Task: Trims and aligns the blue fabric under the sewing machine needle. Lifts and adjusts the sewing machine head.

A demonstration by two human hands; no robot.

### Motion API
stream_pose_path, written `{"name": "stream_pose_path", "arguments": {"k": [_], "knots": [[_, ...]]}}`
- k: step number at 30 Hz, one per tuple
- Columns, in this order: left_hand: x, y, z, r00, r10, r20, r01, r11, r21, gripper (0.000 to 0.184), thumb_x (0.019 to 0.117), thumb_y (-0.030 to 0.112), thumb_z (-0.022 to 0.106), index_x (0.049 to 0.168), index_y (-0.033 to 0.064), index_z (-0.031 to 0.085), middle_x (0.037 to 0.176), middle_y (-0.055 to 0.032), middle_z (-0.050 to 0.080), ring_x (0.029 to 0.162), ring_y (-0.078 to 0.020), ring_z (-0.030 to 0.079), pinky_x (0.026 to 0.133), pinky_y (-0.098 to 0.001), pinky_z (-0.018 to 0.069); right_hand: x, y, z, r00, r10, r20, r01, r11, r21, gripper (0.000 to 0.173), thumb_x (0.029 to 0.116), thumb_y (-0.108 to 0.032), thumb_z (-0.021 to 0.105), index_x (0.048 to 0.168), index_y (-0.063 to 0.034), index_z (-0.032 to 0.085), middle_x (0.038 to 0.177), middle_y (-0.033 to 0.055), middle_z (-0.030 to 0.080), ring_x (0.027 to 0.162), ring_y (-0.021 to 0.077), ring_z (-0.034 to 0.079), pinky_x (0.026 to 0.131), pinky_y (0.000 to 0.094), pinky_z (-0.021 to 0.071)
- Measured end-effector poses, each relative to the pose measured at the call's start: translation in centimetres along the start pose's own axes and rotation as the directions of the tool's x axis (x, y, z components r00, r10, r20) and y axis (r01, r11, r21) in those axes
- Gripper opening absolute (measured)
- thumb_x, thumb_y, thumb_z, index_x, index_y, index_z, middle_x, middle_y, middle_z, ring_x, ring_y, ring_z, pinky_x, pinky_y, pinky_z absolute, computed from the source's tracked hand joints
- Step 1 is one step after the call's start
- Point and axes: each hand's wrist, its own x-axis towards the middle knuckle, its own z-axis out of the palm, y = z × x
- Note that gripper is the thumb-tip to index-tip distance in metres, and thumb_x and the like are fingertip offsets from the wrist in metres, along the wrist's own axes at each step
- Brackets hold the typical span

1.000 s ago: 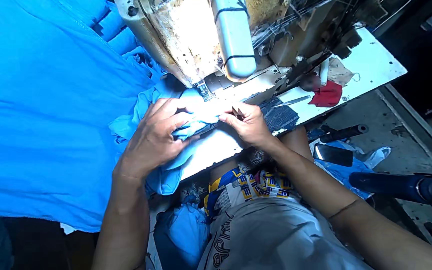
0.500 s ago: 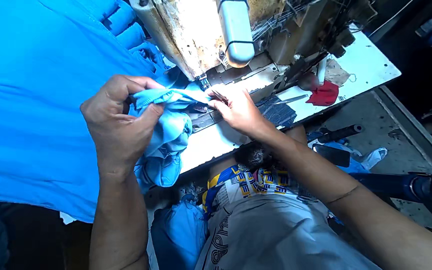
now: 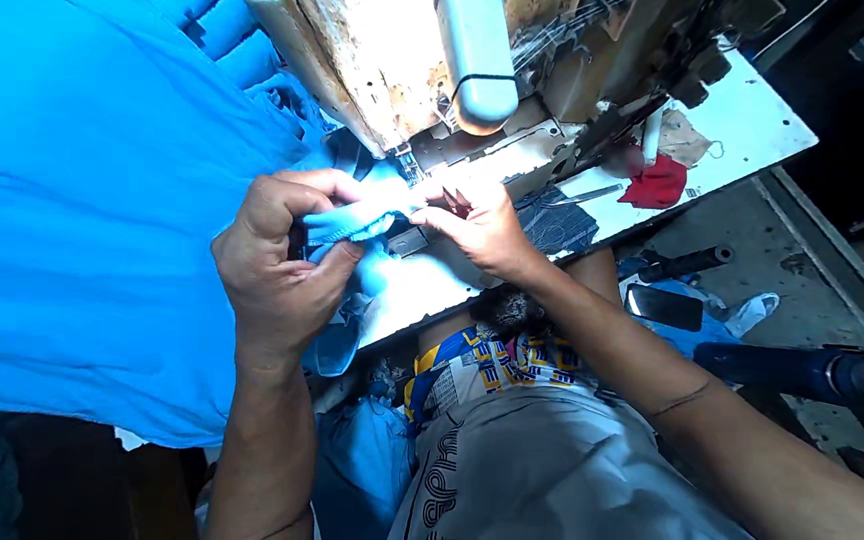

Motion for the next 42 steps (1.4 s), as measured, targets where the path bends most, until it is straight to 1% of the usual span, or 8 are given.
{"name": "stream_pose_path", "arguments": {"k": [4, 8, 11, 14, 20, 23, 30, 42], "knots": [[-0.3, 0.6, 0.8, 0.999, -0.045, -0.006, 0.045, 0.998, -0.032, 0.025, 0.0928, 0.003, 0.069, 0.114, 0.0058, 0.056, 0.110, -0.0039, 0.069, 0.102, -0.0158, 0.069, 0.086, -0.0325, 0.0601, -0.9, -1.9, -0.3, 0.999, -0.013, 0.033, 0.016, 0.996, -0.090, 0.012, 0.0896, 0.006, 0.072, 0.101, 0.0091, 0.071, 0.092, 0.0127, 0.072, 0.082, 0.0110, 0.069, 0.078, 0.0265, 0.0597], [-2.0, 0.3, 2.1, 0.981, -0.107, 0.164, 0.093, 0.991, 0.094, 0.027, 0.0932, 0.009, 0.066, 0.119, 0.0026, 0.061, 0.110, -0.0050, 0.067, 0.101, -0.0110, 0.066, 0.090, -0.0297, 0.0581, -4.4, -1.2, -1.9, 0.992, 0.119, 0.029, -0.112, 0.977, -0.179, 0.012, 0.0912, 0.005, 0.071, 0.103, 0.0031, 0.071, 0.095, 0.0093, 0.070, 0.076, 0.0105, 0.066, 0.067, 0.0250, 0.0587], [-3.8, -1.3, 4.1, 0.958, -0.144, 0.247, 0.042, 0.926, 0.376, 0.051, 0.0868, 0.038, 0.078, 0.125, 0.0051, 0.069, 0.109, -0.0114, 0.069, 0.095, -0.0200, 0.069, 0.078, -0.0372, 0.0587, -5.6, -0.1, -2.2, 0.986, 0.165, 0.014, -0.162, 0.977, -0.137, 0.014, 0.0919, 0.008, 0.067, 0.104, 0.0028, 0.072, 0.108, 0.0107, 0.073, 0.085, 0.0129, 0.070, 0.072, 0.0285, 0.0615], [-5.2, -2.6, 6.3, 0.989, -0.105, 0.108, 0.016, 0.787, 0.617, 0.067, 0.0813, 0.060, 0.079, 0.121, 0.0055, 0.070, 0.106, -0.0158, 0.063, 0.091, -0.0290, 0.063, 0.076, -0.0438, 0.0531, -5.4, -0.9, -1.9, 0.988, 0.155, -0.009, -0.155, 0.980, -0.121, 0.014, 0.0905, 0.009, 0.068, 0.102, 0.0034, 0.073, 0.105, 0.0109, 0.073, 0.082, 0.0126, 0.069, 0.070, 0.0282, 0.0612], [-4.0, -4.8, 7.5, 0.998, 0.051, -0.038, -0.014, 0.748, 0.663, 0.017, 0.0888, 0.019, 0.070, 0.096, 0.0035, 0.074, 0.131, -0.0175, 0.064, 0.119, -0.0361, 0.058, 0.098, -0.0495, 0.0460, -4.6, -2.3, -1.6, 0.991, 0.126, -0.037, -0.129, 0.987, -0.097, 0.016, 0.0880, 0.010, 0.071, 0.103, 0.0053, 0.072, 0.095, 0.0110, 0.073, 0.075, 0.0120, 0.068, 0.066, 0.0272, 0.0606], [-3.3, -5.3, 6.7, 0.996, 0.082, 0.023, -0.077, 0.747, 0.661, 0.023, 0.0931, 0.016, 0.066, 0.113, 0.0081, 0.077, 0.134, -0.0102, 0.066, 0.124, -0.0319, 0.058, 0.103, -0.0493, 0.0426, -4.5, -2.7, -1.8, 0.993, 0.104, -0.052, -0.108, 0.990, -0.095, 0.016, 0.0872, 0.010, 0.072, 0.103, 0.0058, 0.072, 0.092, 0.0109, 0.073, 0.073, 0.0119, 0.068, 0.064, 0.0267, 0.0599], [-3.6, -5.0, 5.1, 0.977, 0.089, 0.192, -0.184, 0.804, 0.565, 0.023, 0.0933, 0.012, 0.065, 0.111, 0.0088, 0.079, 0.117, -0.0075, 0.075, 0.106, -0.0278, 0.067, 0.099, -0.0474, 0.0456, -6.2, -0.6, -2.5, 0.991, 0.118, -0.061, -0.122, 0.990, -0.072, 0.015, 0.0878, 0.010, 0.072, 0.102, 0.0054, 0.072, 0.101, 0.0124, 0.073, 0.080, 0.0134, 0.069, 0.070, 0.0286, 0.0609], [-4.1, -5.1, 3.8, 0.975, 0.082, 0.208, -0.190, 0.792, 0.579, 0.020, 0.0919, 0.011, 0.061, 0.099, 0.0050, 0.078, 0.109, -0.0096, 0.076, 0.104, -0.0285, 0.068, 0.100, -0.0485, 0.0458, -6.5, -0.3, -2.2, 0.985, 0.136, -0.104, -0.144, 0.986, -0.080, 0.011, 0.0877, 0.007, 0.073, 0.098, 0.0044, 0.073, 0.101, 0.0122, 0.073, 0.080, 0.0126, 0.069, 0.069, 0.0268, 0.0597]]}}
